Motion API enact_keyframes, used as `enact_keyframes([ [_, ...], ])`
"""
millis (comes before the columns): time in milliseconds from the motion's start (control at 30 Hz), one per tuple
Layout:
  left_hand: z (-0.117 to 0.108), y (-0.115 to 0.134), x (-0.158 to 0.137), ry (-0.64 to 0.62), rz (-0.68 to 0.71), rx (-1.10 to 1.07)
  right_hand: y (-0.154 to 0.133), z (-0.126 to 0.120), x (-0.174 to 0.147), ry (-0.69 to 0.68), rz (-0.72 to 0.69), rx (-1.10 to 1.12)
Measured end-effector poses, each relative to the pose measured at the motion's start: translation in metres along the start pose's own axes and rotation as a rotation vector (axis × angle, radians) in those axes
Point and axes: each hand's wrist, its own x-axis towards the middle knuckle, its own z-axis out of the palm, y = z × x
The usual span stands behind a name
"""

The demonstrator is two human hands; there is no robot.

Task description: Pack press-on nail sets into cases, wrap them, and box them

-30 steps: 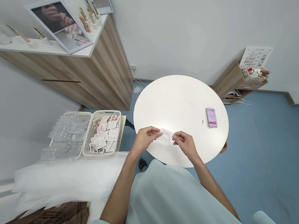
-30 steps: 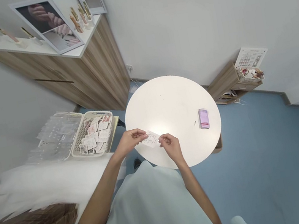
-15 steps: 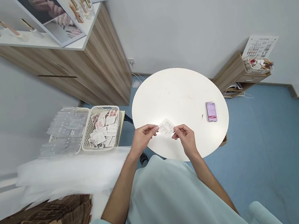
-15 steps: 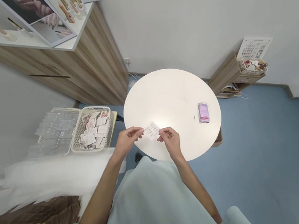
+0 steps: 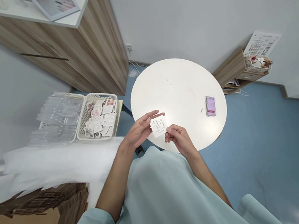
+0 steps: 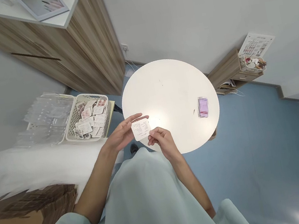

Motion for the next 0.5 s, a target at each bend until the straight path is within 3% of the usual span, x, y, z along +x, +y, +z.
enact_keyframes([
  [333,0.000,-0.007,-0.007,-0.086,-0.029,-0.121,0.000,0.003,-0.004,-0.073,0.026,-0.081],
  [400,0.000,-0.008,-0.006,-0.042,-0.022,-0.100,0.002,0.006,-0.002,-0.024,-0.001,-0.175],
  [500,-0.001,-0.009,-0.004,0.058,-0.008,-0.033,0.006,0.011,-0.002,0.197,-0.137,-0.394],
])
